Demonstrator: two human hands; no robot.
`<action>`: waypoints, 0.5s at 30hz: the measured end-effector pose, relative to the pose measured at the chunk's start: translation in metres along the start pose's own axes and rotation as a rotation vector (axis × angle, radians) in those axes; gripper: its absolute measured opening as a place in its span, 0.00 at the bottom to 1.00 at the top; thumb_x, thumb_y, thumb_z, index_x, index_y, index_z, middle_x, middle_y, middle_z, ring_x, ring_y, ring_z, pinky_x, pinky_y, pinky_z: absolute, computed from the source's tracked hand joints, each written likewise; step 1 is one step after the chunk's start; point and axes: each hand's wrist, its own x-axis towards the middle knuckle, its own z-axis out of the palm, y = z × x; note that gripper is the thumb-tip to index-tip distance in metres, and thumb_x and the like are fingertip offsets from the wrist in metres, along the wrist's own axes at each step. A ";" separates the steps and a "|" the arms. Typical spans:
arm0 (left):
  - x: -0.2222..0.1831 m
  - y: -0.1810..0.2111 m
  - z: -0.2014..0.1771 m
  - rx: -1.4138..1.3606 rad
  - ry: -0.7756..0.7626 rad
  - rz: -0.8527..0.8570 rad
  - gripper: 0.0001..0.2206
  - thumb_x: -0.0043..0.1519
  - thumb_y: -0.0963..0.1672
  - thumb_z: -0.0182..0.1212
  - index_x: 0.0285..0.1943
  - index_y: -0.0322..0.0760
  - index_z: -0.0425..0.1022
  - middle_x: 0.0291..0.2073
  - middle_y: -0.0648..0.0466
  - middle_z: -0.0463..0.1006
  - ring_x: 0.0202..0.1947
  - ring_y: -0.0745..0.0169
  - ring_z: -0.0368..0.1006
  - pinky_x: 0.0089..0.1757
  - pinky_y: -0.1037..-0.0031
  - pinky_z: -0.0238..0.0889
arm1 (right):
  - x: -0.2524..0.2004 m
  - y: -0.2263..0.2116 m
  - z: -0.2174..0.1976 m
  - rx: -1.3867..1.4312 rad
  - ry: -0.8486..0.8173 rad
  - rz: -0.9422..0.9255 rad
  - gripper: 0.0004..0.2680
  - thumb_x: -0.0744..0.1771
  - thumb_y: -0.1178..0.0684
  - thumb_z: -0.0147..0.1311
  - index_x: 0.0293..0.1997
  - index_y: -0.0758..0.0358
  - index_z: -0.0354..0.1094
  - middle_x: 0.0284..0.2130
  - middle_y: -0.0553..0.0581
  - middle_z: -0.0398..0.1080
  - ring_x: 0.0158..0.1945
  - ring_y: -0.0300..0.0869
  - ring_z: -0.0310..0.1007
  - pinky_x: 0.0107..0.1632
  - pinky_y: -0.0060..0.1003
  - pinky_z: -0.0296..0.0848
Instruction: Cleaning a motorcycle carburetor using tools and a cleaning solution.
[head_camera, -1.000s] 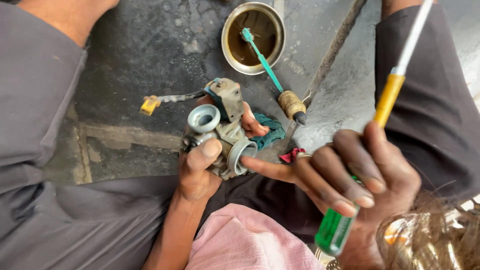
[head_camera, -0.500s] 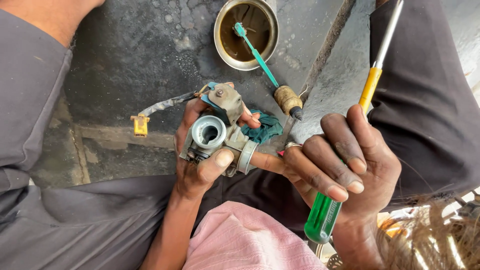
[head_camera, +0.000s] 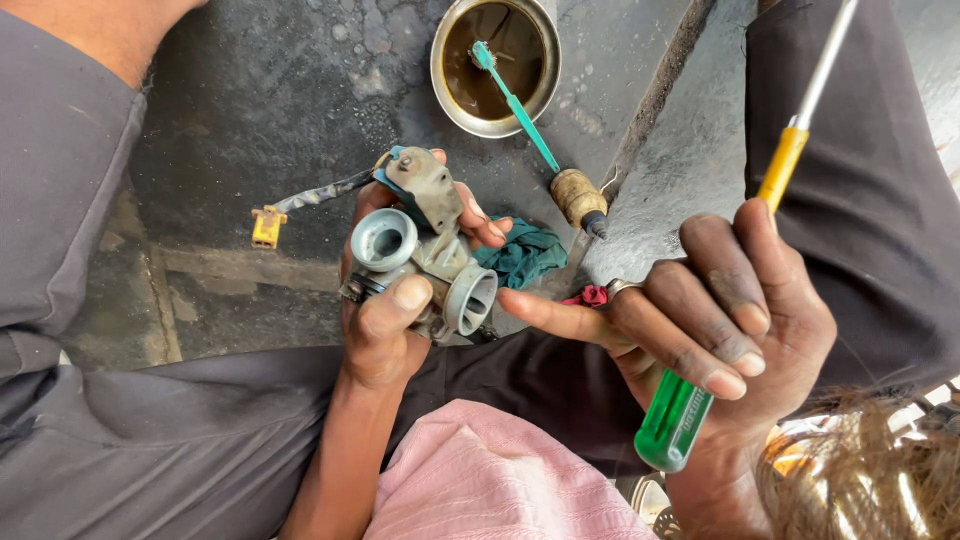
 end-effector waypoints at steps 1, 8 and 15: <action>0.000 -0.001 0.000 0.000 0.000 0.001 0.36 0.61 0.49 0.68 0.74 0.29 0.56 0.51 0.43 0.72 0.51 0.51 0.75 0.63 0.52 0.64 | -0.001 -0.001 -0.003 -0.001 -0.001 0.000 0.23 0.78 0.44 0.28 0.21 0.55 0.53 0.12 0.46 0.57 0.18 0.35 0.60 0.71 0.82 0.39; 0.000 -0.001 0.000 -0.236 -0.065 -0.082 0.35 0.61 0.49 0.66 0.76 0.34 0.55 0.49 0.44 0.69 0.50 0.52 0.72 0.63 0.52 0.64 | 0.002 0.000 -0.007 -0.121 -0.074 -0.052 0.23 0.78 0.44 0.28 0.24 0.60 0.56 0.12 0.45 0.53 0.20 0.35 0.56 0.72 0.72 0.61; -0.002 0.000 0.001 -0.256 -0.050 -0.098 0.36 0.61 0.49 0.67 0.76 0.31 0.56 0.51 0.43 0.71 0.50 0.53 0.73 0.58 0.58 0.69 | -0.002 0.005 -0.023 -0.423 -0.014 -0.190 0.08 0.76 0.53 0.48 0.43 0.67 0.64 0.34 0.54 0.65 0.33 0.35 0.64 0.48 0.42 0.74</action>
